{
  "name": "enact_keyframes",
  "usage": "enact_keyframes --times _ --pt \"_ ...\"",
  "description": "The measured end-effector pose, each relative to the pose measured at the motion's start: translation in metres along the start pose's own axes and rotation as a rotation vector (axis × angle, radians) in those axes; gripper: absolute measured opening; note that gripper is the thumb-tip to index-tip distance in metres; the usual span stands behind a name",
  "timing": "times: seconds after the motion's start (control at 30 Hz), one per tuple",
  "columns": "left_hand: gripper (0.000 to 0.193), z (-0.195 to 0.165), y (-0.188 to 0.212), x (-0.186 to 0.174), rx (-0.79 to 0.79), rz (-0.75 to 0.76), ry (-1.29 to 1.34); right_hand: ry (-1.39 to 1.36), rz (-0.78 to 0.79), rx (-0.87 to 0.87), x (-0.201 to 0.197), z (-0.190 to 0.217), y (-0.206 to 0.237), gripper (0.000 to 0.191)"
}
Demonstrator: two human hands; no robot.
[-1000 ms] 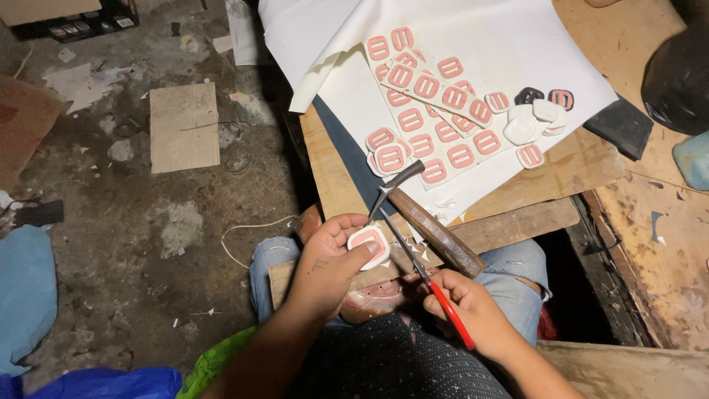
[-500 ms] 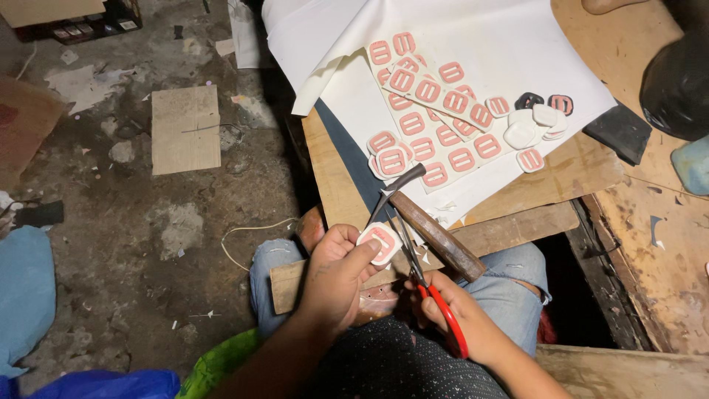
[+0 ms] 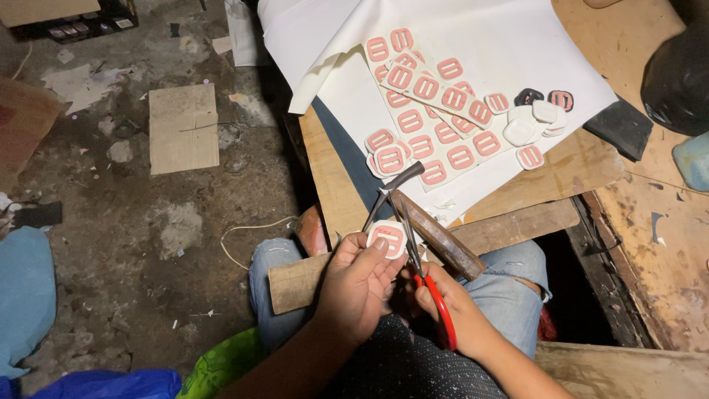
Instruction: The person uses red-handled scissors to cut individual oval shapes from a white sheet containing rows of pink ovals. The person holds the sheet with the left hand and cuts with the right hand, placing finished pieces on the work surface.
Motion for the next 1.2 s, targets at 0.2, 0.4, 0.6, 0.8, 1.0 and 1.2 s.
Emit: enact_keyframes --times 0.2,0.4,0.6,0.8,1.0,1.2 --pt "0.011 -0.005 0.000 0.003 0.050 0.035 -0.067 -0.076 -0.001 0.075 -0.003 -0.009 0.001 0.044" --pt "0.010 -0.023 0.001 0.006 0.166 0.072 -0.200 -0.043 -0.009 0.117 -0.012 -0.018 0.007 0.042" --pt "0.009 -0.031 -0.006 0.006 0.160 0.084 -0.287 -0.055 -0.013 0.237 -0.016 -0.018 0.011 0.031" --pt "0.012 -0.041 -0.006 0.009 0.191 0.101 -0.392 -0.012 -0.069 0.375 -0.031 -0.032 0.018 0.022" --pt "0.018 -0.039 0.001 0.013 0.199 0.133 -0.470 0.022 -0.011 0.236 -0.021 -0.025 0.013 0.028" --pt "0.018 -0.032 0.004 0.011 0.183 0.116 -0.509 -0.011 0.010 0.252 -0.014 -0.018 0.012 0.035"
Point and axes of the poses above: each hand's wrist, its own y-axis away from the middle knuckle, its own x-axis out of the palm, z = x × y, the point moved 10 cm from there along -y, towards the middle knuckle, and after that the axes turned 15 degrees about -z, right-handed, at the moved point
